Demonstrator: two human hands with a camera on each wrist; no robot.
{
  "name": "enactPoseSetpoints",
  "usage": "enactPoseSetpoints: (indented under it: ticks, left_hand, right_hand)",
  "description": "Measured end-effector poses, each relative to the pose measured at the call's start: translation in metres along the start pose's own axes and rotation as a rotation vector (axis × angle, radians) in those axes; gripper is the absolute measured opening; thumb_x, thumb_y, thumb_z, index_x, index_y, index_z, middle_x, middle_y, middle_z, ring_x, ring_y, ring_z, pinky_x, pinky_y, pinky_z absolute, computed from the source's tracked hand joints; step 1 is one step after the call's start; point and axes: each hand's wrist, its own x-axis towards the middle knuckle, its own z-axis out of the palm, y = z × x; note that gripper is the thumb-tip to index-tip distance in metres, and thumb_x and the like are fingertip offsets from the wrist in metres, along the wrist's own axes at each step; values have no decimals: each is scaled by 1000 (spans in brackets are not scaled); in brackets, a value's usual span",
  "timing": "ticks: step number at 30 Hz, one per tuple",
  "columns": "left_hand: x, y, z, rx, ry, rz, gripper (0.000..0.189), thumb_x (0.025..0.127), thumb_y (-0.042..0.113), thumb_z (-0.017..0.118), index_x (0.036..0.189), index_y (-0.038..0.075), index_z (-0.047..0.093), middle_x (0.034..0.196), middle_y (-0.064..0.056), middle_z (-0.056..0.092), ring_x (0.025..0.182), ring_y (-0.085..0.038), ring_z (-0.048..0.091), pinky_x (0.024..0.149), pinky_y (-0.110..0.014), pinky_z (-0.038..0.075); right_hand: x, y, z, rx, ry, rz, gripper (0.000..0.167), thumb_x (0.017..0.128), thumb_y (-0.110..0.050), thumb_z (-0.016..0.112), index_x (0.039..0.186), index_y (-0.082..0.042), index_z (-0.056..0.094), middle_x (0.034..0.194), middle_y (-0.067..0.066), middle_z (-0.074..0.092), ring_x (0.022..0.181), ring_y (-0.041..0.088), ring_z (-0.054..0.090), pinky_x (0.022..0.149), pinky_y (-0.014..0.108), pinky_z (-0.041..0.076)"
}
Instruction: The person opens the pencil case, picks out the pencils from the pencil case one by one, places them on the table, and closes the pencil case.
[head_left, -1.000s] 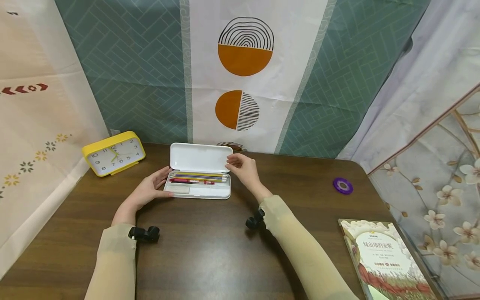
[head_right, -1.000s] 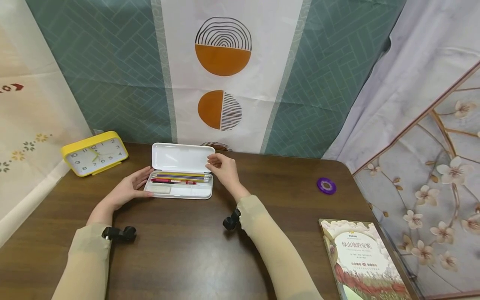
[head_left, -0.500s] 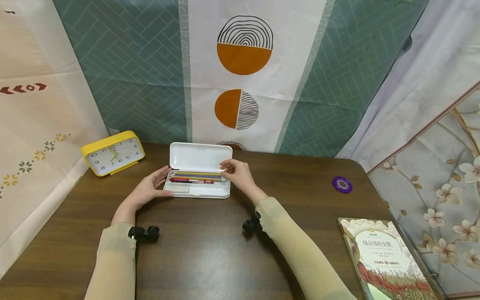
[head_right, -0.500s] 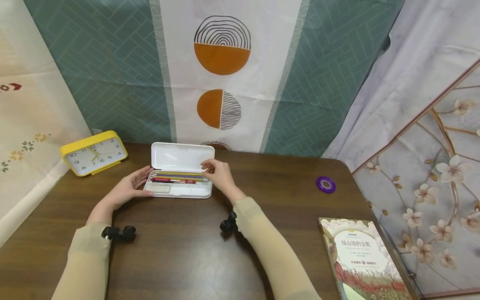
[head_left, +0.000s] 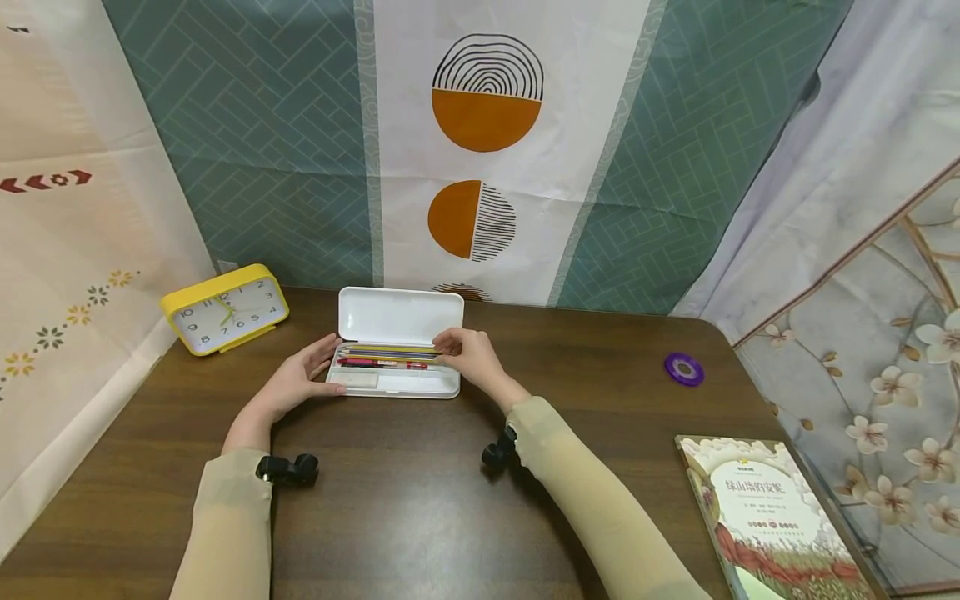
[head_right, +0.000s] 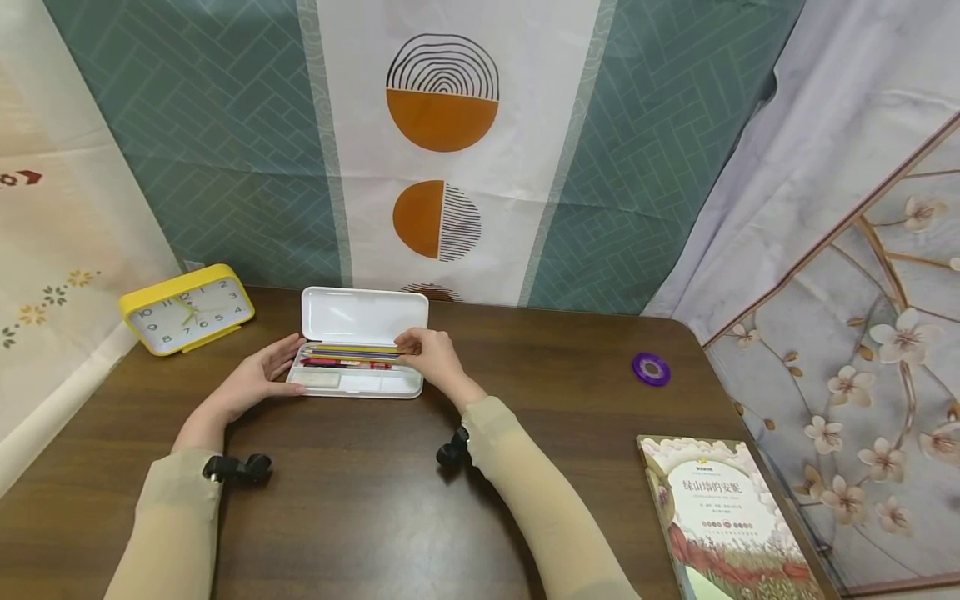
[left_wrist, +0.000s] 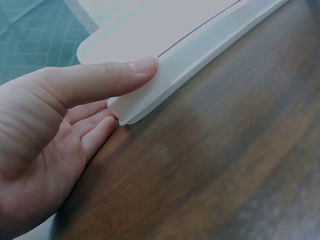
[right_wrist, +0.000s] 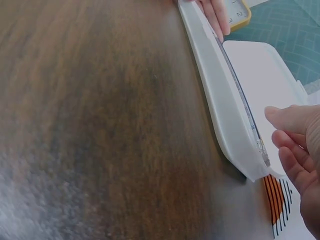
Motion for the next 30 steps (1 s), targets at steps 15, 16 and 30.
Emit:
enactPoseSetpoints:
  ticks: [15, 16, 30]
  left_hand:
    - [-1, 0, 0, -25, -2, 18, 104, 80, 13, 82, 156, 0, 12, 160, -23, 23, 148, -38, 22, 118, -49, 24]
    - [-1, 1, 0, -27, -2, 16, 104, 79, 13, 82, 156, 0, 12, 160, -23, 23, 148, -38, 22, 118, -49, 24]
    - [-1, 2, -1, -22, 1, 7, 105, 79, 15, 82, 156, 0, 12, 160, -22, 22, 148, -38, 22, 118, -50, 23]
  right_hand:
    - [0, -3, 4, -97, -44, -6, 15, 81, -4, 78, 96, -4, 73, 91, 8, 74, 80, 16, 67, 69, 19, 56]
    - [0, -3, 4, -104, -44, -9, 15, 81, -4, 78, 96, -4, 73, 91, 8, 74, 80, 16, 67, 69, 19, 56]
    - [5, -6, 3, -146, -77, -33, 17, 80, -1, 77, 96, -4, 72, 87, 7, 73, 79, 16, 67, 69, 18, 55]
